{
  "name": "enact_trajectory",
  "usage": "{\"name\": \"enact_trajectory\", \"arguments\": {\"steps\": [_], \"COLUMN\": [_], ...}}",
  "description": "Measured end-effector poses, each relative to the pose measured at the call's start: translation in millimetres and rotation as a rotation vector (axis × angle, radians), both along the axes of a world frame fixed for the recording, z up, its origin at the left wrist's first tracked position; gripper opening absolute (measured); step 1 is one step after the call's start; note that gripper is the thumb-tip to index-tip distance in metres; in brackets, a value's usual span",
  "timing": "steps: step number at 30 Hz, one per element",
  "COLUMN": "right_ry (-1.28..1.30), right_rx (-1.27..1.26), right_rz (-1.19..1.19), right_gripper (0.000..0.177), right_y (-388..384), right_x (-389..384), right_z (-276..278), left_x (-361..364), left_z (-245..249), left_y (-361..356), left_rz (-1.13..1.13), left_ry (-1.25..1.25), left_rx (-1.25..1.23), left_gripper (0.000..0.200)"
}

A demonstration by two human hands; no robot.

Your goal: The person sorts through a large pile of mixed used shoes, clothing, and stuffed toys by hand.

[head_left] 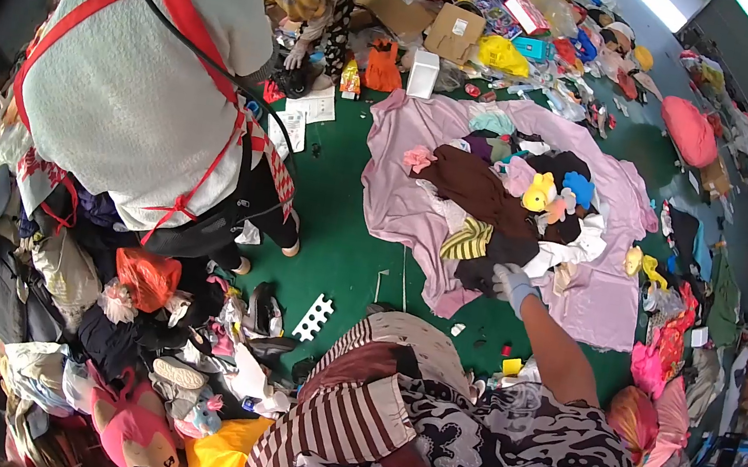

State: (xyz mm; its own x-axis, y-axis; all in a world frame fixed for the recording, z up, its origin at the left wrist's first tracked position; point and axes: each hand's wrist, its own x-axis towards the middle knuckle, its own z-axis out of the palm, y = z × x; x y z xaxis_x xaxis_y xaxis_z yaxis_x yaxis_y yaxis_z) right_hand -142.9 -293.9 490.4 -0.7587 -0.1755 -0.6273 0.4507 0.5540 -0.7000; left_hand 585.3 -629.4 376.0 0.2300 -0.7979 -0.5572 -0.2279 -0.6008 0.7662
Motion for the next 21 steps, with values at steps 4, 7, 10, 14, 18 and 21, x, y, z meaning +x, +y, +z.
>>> {"name": "enact_trajectory", "arguments": {"steps": [4, 7, 10, 14, 18, 21], "right_ry": [-0.107, -0.041, -0.066, -0.334, -0.368, -0.304], "right_rx": [0.148, 0.223, 0.240, 0.196, 0.304, 0.302], "right_rz": [0.406, 0.812, 0.800, 0.382, 0.242, 0.170], "right_gripper": [0.028, 0.040, 0.037, 0.037, 0.035, 0.032], "right_y": [35, 72, 121, 116, 111, 96], "right_x": [127, 205, 264, 306, 306, 293], "right_z": [-50, -110, -186, -110, -84, -63], "left_x": [45, 47, -72, -144, -204, -196], "left_z": [-97, -61, 78, 48, 26, 34], "left_y": [1, -51, -79, -103, -59, -28], "left_rz": [-0.220, -0.149, -0.091, -0.353, -0.535, -0.746], "left_ry": [-0.044, 0.060, 0.055, 0.303, 0.311, 0.218], "left_rx": [0.062, -0.039, -0.090, 0.065, 0.271, 0.388], "left_gripper": [0.036, 0.034, 0.020, 0.017, 0.028, 0.031]}}
